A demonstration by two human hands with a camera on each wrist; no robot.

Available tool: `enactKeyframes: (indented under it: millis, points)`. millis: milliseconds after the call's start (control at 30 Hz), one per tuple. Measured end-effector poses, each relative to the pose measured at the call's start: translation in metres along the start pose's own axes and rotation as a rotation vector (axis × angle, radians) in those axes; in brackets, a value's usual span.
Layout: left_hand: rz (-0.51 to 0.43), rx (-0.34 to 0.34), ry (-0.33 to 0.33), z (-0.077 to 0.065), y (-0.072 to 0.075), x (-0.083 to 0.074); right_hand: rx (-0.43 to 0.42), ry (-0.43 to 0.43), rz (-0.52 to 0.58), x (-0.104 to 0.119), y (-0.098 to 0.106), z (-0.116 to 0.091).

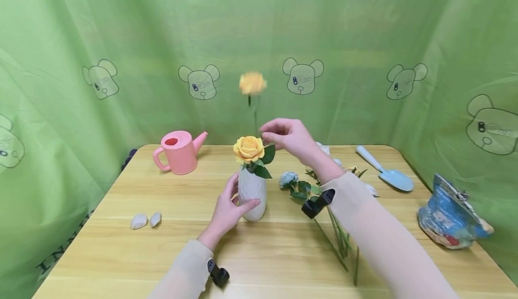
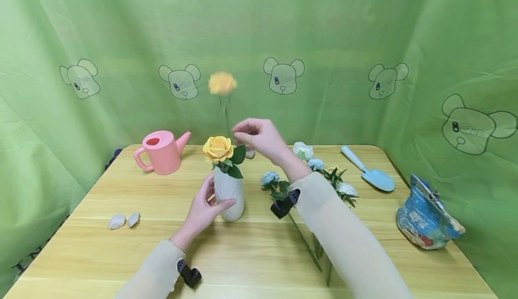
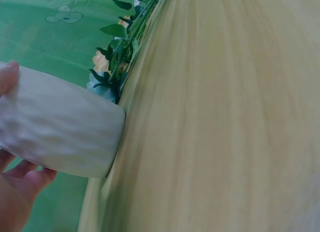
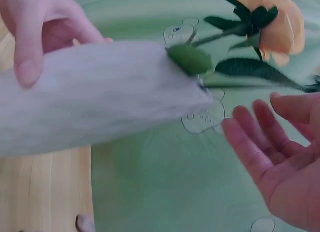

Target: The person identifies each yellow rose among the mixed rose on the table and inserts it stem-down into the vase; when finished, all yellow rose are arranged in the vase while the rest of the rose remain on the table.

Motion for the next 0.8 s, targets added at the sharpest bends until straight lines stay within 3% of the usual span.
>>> enactKeyframes:
  millis: [233, 367, 600, 800]
  points:
    - [-0.004, 0.009, 0.018, -0.007, 0.001, -0.029, 0.043, -0.131, 0.037, -0.039, 0.018, -0.015]
    - [-0.01, 0.004, 0.036, -0.007, 0.003, -0.029, 0.023, -0.147, 0.055, -0.052, 0.027, -0.025]
    - [-0.026, 0.0, 0.022, -0.002, 0.001, -0.001, -0.05, -0.166, 0.072, -0.073, 0.051, -0.049]
    - [-0.02, -0.013, 0.022, -0.001, -0.002, 0.006, -0.119, -0.222, 0.083, -0.103, 0.079, -0.084]
Point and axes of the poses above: each hand's wrist, its own z-axis towards the middle knuckle, its own y-axis out of the back of the hand, x = y × z, the point moved 6 cm from there along z, towards the middle knuckle, and after that the axes turned 4 degrees about -x, right-handed, at the moved point
